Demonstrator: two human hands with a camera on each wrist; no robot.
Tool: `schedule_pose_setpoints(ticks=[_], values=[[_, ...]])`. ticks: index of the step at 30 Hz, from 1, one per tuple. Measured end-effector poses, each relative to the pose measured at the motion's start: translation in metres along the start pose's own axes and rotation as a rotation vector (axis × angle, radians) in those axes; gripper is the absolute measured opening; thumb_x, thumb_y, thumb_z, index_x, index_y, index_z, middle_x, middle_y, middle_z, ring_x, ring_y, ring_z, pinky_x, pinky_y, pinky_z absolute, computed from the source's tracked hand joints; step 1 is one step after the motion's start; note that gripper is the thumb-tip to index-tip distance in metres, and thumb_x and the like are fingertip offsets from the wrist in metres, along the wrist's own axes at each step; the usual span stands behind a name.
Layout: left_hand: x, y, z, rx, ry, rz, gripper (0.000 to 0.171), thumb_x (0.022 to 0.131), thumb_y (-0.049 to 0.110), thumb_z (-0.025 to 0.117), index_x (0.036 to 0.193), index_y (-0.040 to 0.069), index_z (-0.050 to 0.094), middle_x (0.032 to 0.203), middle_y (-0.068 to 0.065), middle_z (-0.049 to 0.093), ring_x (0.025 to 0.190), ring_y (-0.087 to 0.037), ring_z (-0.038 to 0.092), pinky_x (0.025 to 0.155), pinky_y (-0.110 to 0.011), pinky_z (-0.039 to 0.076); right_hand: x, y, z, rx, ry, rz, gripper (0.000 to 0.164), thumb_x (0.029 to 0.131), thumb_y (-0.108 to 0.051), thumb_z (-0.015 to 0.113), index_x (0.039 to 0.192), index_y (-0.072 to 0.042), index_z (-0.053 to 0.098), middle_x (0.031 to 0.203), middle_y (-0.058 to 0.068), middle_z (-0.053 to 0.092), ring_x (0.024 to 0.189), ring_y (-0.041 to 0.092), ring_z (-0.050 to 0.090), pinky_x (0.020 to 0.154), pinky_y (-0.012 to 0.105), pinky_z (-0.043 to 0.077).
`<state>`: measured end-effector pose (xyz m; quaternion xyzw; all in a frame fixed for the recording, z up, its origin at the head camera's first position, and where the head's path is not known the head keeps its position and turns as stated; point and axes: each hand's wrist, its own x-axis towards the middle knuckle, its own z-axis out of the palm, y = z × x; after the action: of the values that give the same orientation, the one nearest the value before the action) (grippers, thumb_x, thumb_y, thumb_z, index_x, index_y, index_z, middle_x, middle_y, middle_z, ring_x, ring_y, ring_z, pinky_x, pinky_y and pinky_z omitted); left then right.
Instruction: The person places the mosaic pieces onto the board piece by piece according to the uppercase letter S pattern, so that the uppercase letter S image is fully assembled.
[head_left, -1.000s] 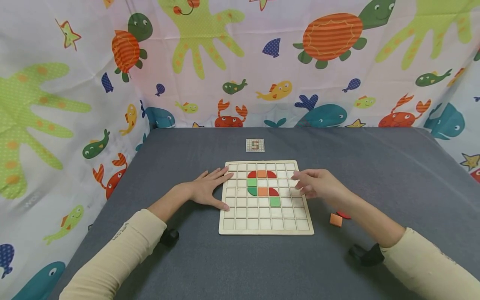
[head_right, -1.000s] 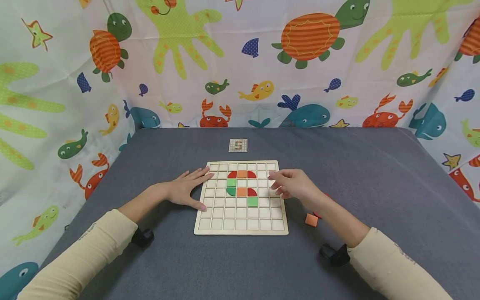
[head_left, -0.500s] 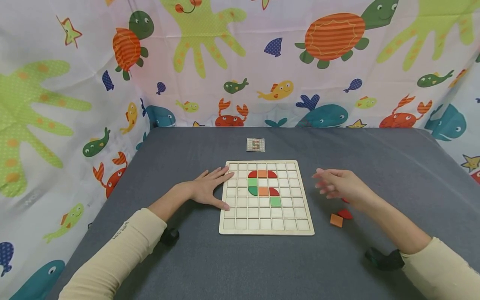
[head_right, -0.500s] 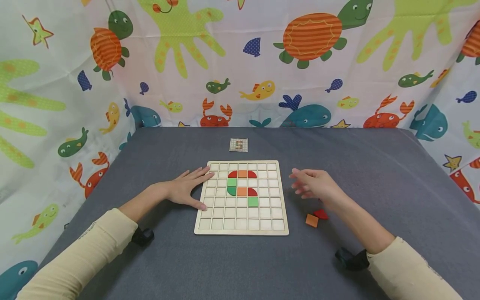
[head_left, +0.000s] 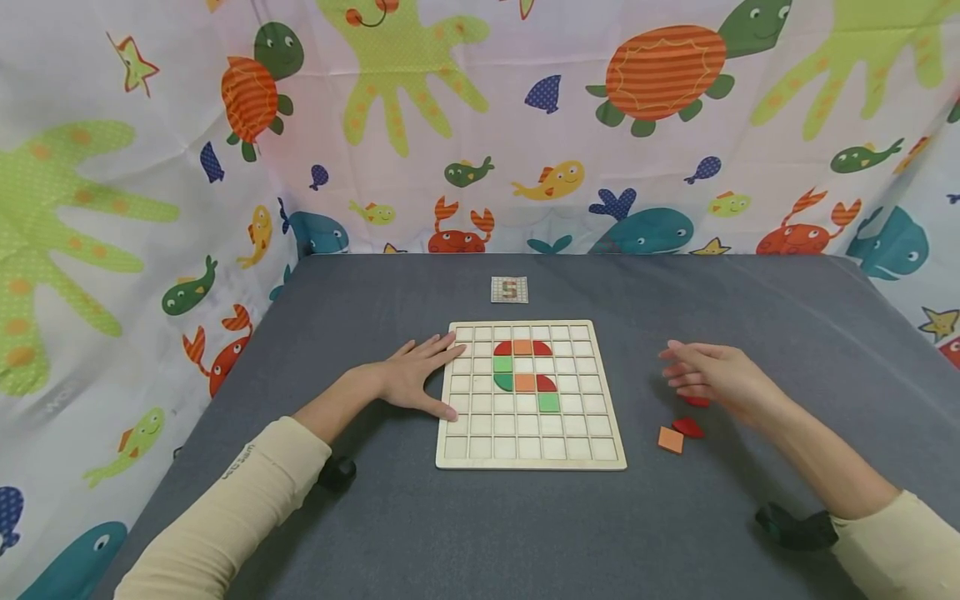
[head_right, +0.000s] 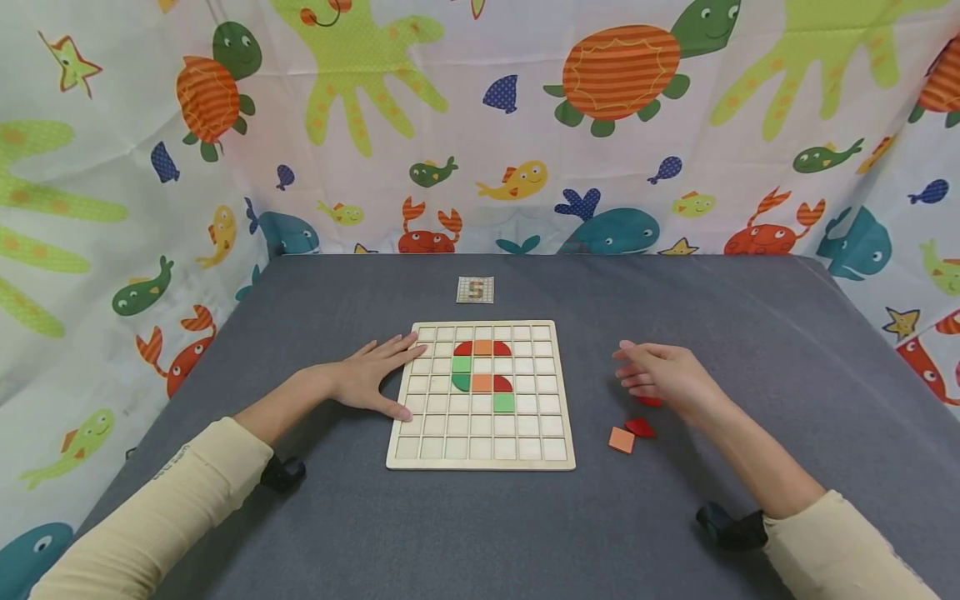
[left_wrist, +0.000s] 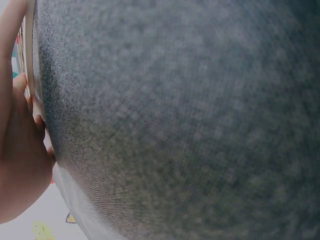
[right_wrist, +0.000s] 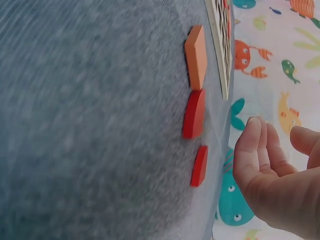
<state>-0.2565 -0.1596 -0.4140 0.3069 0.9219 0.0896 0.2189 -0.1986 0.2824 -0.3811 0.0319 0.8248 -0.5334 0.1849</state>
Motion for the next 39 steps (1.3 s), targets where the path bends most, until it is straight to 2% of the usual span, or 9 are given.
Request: schedule_pose_setpoints(ticks=[16,23,34,39], values=[[-0.004,0.006,-0.004,0.012,-0.003,0.008,0.112,0.073,0.074,0.062,0.155,0.022,0.005,0.159,-0.002,-0.006,0.144,-0.025,-0.004,0.111,-0.053,0.0,-0.002,0.018,-0.019,0.033,0.0,-0.032,0.07,0.099,-0.043,0.047,0.137,0.015,0.038,0.109,0.012,0.062,0.091,0.007,0.063,0.081,0.025,0.051],[-0.001,0.004,-0.002,0.022,-0.004,0.004,0.112,0.073,0.074,0.062,0.155,0.025,0.003,0.159,0.0,-0.007,0.144,-0.024,-0.004,0.111,-0.052,-0.002,-0.005,0.022,-0.026,0.016,0.015,-0.023,0.068,0.099,-0.041,0.049,0.137,0.015,0.039,0.106,0.007,0.065,0.088,0.005,0.063,0.079,0.024,0.052],[-0.002,0.004,-0.002,0.01,0.001,0.01,0.112,0.073,0.073,0.063,0.155,0.025,0.004,0.159,0.0,-0.007,0.144,-0.023,-0.004,0.111,-0.053,-0.002,-0.007,0.025,-0.028,-0.095,0.0,-0.015,0.064,0.099,-0.038,0.052,0.13,0.018,0.044,0.101,0.006,0.066,0.083,0.005,0.062,0.075,0.023,0.052],[-0.001,0.003,-0.001,0.013,-0.002,0.003,0.113,0.072,0.075,0.061,0.155,0.025,0.004,0.159,0.0,-0.007,0.144,-0.023,-0.004,0.111,-0.053,-0.002,-0.008,0.026,-0.026,-0.253,-0.003,-0.063,0.057,0.096,-0.034,0.059,0.129,0.011,0.052,0.11,0.012,0.065,0.087,0.011,0.061,0.075,0.025,0.051]])
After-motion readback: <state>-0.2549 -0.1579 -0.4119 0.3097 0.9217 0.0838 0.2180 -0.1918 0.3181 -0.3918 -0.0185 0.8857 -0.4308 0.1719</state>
